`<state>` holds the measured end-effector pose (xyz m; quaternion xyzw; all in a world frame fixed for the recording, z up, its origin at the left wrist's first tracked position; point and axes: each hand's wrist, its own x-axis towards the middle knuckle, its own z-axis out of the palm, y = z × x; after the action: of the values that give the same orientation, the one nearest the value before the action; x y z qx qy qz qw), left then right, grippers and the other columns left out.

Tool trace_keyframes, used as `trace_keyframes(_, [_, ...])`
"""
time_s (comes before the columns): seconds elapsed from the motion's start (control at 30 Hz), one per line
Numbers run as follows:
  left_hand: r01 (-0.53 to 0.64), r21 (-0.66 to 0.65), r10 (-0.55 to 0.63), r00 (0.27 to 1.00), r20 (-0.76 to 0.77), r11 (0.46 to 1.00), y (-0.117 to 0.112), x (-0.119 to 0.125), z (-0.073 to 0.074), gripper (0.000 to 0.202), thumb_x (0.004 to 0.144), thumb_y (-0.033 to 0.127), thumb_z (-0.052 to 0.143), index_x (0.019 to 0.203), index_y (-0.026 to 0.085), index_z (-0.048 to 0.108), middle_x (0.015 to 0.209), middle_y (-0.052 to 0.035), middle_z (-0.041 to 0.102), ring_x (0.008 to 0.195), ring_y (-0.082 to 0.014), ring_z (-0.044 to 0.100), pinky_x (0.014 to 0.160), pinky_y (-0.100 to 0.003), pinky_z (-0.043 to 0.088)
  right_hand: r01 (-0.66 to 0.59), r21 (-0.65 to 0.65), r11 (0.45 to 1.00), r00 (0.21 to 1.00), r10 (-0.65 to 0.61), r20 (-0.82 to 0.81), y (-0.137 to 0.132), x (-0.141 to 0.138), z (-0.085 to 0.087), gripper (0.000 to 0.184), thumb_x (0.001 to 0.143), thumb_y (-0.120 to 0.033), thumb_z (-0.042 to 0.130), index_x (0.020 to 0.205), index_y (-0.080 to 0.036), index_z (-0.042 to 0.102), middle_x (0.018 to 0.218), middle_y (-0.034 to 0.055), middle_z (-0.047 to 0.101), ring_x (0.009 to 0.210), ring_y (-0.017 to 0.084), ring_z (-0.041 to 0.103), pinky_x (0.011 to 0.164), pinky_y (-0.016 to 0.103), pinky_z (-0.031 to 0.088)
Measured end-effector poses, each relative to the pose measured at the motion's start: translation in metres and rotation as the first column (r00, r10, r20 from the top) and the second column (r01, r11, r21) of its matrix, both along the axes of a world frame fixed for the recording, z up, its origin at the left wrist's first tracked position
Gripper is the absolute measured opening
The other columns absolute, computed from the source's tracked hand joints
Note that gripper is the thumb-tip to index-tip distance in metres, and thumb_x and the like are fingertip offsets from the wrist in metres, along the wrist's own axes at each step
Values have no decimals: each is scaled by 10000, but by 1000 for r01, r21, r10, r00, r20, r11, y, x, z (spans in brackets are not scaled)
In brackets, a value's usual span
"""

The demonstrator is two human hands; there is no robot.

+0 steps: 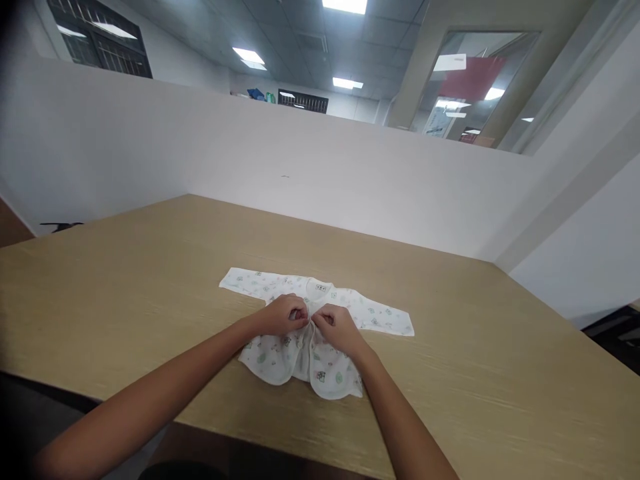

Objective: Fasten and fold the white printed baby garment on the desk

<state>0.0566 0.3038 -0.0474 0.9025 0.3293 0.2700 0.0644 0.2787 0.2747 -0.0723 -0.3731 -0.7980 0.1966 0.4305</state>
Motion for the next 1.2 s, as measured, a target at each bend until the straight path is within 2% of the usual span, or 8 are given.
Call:
trace_keyframes(0.2, [5,-36,-6,1000,-11,999,-1,-1,3,112,828,277,709,842,176,756,821,-21,696,797,-158,590,754,-279,409,-20,2,1000,999,20,-37,1,2,-5,171,842,-250,614,806,-159,755,752,23,641,641,123,476,630,275,374])
trace_keyframes(0.43, [12,-56,-13,1000,-20,998,-2,-2,6,114,825,233,712,889,165,779,851,-30,713,809,-157,604,746,-263,416,13,9,1000,1000,-12,-14,3,-1,-5,131,832,-261,677,829,-174,774,777,27,656,650,128,505,638,283,384])
trace_keyframes(0.73, [18,-94,-14,999,38,995,-3,-2,4,114,804,186,701,867,175,796,827,-28,702,769,-146,590,709,-247,415,0,16,1000,1000,0,6,0,-1,-5,106,831,-266,692,834,-163,718,738,10,598,666,134,475,637,284,367])
trace_keyframes(0.87, [32,-103,-31,999,20,994,-5,-2,7,141,815,183,667,867,174,798,820,-29,701,761,-143,588,707,-246,416,5,65,998,999,-7,37,2,-1,-5,105,846,-264,671,842,-163,697,770,17,614,688,141,486,654,288,373])
trace_keyframes(0.97, [64,-102,-63,998,14,993,-6,-2,8,152,856,270,671,849,168,783,807,-31,693,746,-140,579,701,-248,413,10,91,996,998,-15,54,3,-2,-8,79,838,-241,660,837,-163,672,790,20,621,704,145,501,664,290,376])
trace_keyframes(1.07, [27,-94,-24,999,38,995,-6,-1,6,267,868,411,700,795,159,749,776,-35,675,725,-143,570,669,-253,394,13,113,994,998,-20,62,3,-4,-10,71,855,-234,643,839,-165,656,816,26,629,721,150,511,678,293,381])
trace_keyframes(1.2, [-15,-31,16,999,52,999,-6,2,4,221,859,328,660,730,150,687,710,-21,633,670,-127,522,644,-259,357,13,148,989,996,-25,82,3,-4,-11,109,909,-258,626,847,-170,640,853,36,640,752,159,525,702,302,383])
